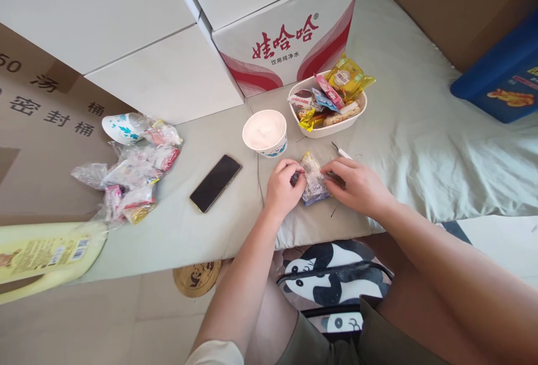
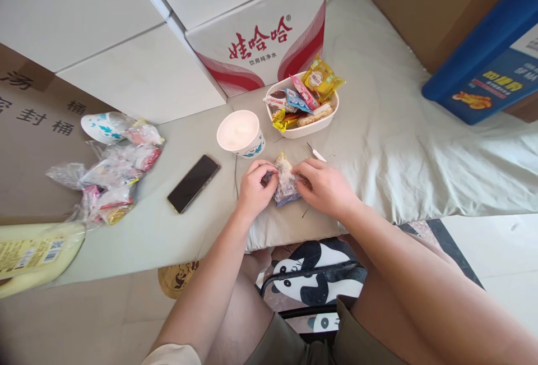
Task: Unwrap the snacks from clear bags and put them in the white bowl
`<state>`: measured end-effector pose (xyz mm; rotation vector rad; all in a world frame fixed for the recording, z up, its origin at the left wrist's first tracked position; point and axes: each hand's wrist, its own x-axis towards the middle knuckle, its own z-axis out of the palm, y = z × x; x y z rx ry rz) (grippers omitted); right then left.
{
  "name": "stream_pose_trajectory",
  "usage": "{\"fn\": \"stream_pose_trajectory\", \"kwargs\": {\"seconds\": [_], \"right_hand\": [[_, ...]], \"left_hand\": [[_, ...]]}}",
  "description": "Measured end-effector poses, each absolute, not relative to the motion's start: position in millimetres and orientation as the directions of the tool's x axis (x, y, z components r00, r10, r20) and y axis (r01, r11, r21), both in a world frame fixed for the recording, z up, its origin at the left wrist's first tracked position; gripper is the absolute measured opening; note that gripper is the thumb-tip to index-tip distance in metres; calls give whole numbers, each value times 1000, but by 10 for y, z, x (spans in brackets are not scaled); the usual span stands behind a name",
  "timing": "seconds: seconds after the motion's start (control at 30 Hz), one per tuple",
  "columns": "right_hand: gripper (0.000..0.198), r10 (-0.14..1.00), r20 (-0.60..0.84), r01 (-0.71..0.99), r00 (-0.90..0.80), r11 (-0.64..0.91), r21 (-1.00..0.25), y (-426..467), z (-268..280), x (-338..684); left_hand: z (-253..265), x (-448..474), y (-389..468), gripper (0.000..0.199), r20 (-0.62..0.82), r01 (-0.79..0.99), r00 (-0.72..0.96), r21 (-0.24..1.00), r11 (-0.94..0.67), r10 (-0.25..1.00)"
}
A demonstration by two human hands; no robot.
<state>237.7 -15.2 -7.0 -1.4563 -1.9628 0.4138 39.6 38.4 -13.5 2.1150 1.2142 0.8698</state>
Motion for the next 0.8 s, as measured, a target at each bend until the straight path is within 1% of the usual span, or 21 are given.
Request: {"fn": "stream_pose_trajectory", "kwargs": {"seconds": [0.2, 0.33, 0.4, 0.47, 0.53, 0.6, 0.7, 0.8], "right_hand": [[18, 941, 297, 725, -163, 318, -610, -135, -81, 2402], [24, 937, 327, 726, -126, 311, -613, -131, -61, 2397], [28, 920, 359, 701, -158, 360, -615, -141, -37, 2376], [35, 891, 390, 667, -234, 439, -603, -153, -15, 2347], [39, 865, 409, 653, -291, 492, -576, -159, -3, 2321], [36, 860, 423, 660, -284, 495, -565, -157, -1, 2310], [28, 872, 443, 651, -209, 462, -602, -149, -5, 2334], [21, 887, 456, 654, -77, 390, -648, -152, 8, 2388]], "left_hand": [[-142, 403, 389, 14, 262, 554, 410, 689, -467, 874], [-143, 402, 402, 8, 259, 534, 412, 708, -462, 873], [-144, 393, 410, 10, 272, 505, 384, 738, -447, 882], [-146, 381, 417, 11, 284, 465, 335, 779, -420, 898], [-148, 372, 420, 13, 253, 407, 278, 843, -352, 927], [-147, 368, 422, 14, 174, 326, 226, 914, -242, 959], [-131, 363, 430, 13, 60, 226, 147, 970, -93, 987], [-106, 337, 452, 12, 7, 206, 3, 978, -7, 1000]]}}
